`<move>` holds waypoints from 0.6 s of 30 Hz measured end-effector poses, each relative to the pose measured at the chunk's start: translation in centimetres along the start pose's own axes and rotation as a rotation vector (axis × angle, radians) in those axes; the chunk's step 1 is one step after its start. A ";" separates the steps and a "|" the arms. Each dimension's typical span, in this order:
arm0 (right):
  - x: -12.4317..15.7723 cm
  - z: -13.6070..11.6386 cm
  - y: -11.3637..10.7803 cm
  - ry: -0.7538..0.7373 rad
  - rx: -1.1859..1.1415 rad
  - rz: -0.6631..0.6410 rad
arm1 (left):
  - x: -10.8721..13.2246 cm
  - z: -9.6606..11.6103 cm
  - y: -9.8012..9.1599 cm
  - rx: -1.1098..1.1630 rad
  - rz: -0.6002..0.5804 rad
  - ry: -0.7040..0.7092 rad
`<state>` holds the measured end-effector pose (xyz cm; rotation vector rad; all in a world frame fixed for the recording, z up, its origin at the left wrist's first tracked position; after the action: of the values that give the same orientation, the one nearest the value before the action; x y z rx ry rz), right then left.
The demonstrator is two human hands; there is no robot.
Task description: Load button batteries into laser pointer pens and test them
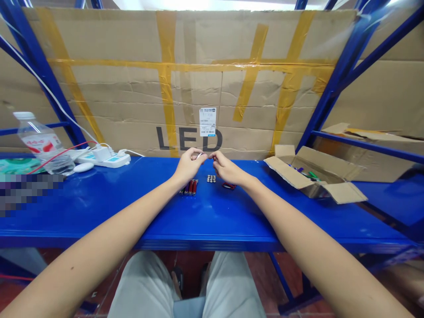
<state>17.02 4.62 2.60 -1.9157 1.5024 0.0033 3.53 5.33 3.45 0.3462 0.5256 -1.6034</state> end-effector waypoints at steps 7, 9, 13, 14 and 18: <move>0.0 -2.5 1.7 -0.225 0.026 -0.056 | 0.4 1.2 0.3 -0.119 0.004 0.098; 0.0 -2.4 1.7 -0.210 0.016 -0.047 | 0.3 1.0 0.2 -0.115 -0.005 0.086; -0.1 -1.7 1.1 -0.147 0.041 -0.008 | -0.1 0.5 0.0 -0.090 0.011 0.064; -0.1 -1.6 1.0 -0.143 0.059 0.002 | -0.2 0.4 0.0 -0.082 0.011 0.067; 0.2 -1.5 0.9 -0.174 0.136 0.005 | -0.2 0.4 0.1 -0.086 -0.010 0.080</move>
<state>15.77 3.62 3.18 -1.7563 1.3567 0.0670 3.70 5.35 3.86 0.3447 0.6562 -1.5763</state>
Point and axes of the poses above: each hand's wrist, its own x-axis away from the middle knuckle, its own y-axis out of the palm, z = x × y, the point moved 8 cm from there along -x, towards the middle knuckle, and after that the axes turned 5 degrees about y, right-handed, at the moved point
